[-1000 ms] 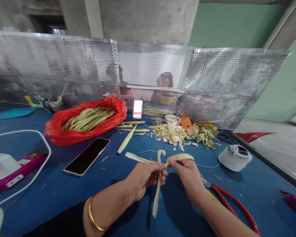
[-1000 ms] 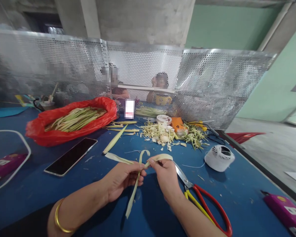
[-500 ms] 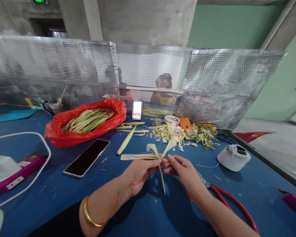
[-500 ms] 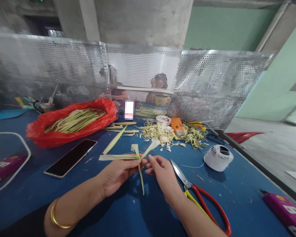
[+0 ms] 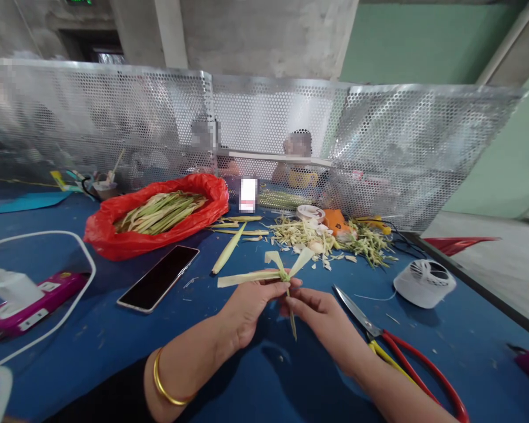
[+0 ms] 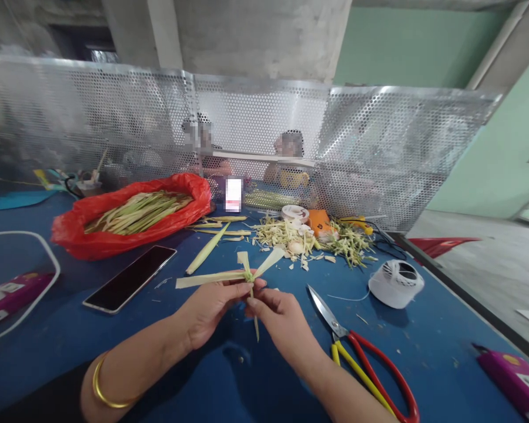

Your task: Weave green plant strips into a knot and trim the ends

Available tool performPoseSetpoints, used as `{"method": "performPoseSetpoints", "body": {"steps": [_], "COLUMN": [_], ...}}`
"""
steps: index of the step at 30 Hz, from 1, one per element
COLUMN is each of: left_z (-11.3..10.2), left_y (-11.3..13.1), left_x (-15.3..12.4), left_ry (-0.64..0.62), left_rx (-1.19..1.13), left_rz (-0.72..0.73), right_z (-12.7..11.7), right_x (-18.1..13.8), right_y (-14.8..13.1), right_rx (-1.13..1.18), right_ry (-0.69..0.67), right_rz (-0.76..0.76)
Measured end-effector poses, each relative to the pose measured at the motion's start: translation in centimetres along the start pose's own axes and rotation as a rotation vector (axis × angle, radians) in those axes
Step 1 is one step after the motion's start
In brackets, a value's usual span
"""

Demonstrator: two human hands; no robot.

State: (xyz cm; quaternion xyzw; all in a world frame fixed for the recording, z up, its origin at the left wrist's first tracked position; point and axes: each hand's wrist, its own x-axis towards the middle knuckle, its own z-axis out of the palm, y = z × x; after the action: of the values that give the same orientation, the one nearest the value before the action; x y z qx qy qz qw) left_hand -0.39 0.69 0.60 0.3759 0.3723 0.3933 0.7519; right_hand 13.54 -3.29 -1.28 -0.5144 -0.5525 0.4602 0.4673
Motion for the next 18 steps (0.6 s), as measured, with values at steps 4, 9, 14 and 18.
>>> {"method": "performPoseSetpoints", "body": {"steps": [4, 9, 14, 18], "left_z": [0.2, 0.3, 0.2, 0.2], "left_y": [-0.4, -0.6, -0.4, 0.1], "left_x": [0.1, 0.2, 0.2, 0.0], "left_ry": [-0.032, -0.029, -0.008, -0.058], "left_rx": [-0.034, -0.047, -0.033, -0.004], "left_rz": [-0.002, -0.03, -0.033, -0.033], "right_z": [0.0, -0.2, 0.0, -1.0], "right_x": [0.0, -0.2, -0.9, -1.1], "right_y": [0.6, 0.6, -0.1, -0.5], "right_rx": [-0.122, -0.235, -0.412, -0.539], "right_ry": [0.028, 0.008, 0.018, 0.264], "right_rz": [-0.095, -0.115, -0.206, -0.344]}}
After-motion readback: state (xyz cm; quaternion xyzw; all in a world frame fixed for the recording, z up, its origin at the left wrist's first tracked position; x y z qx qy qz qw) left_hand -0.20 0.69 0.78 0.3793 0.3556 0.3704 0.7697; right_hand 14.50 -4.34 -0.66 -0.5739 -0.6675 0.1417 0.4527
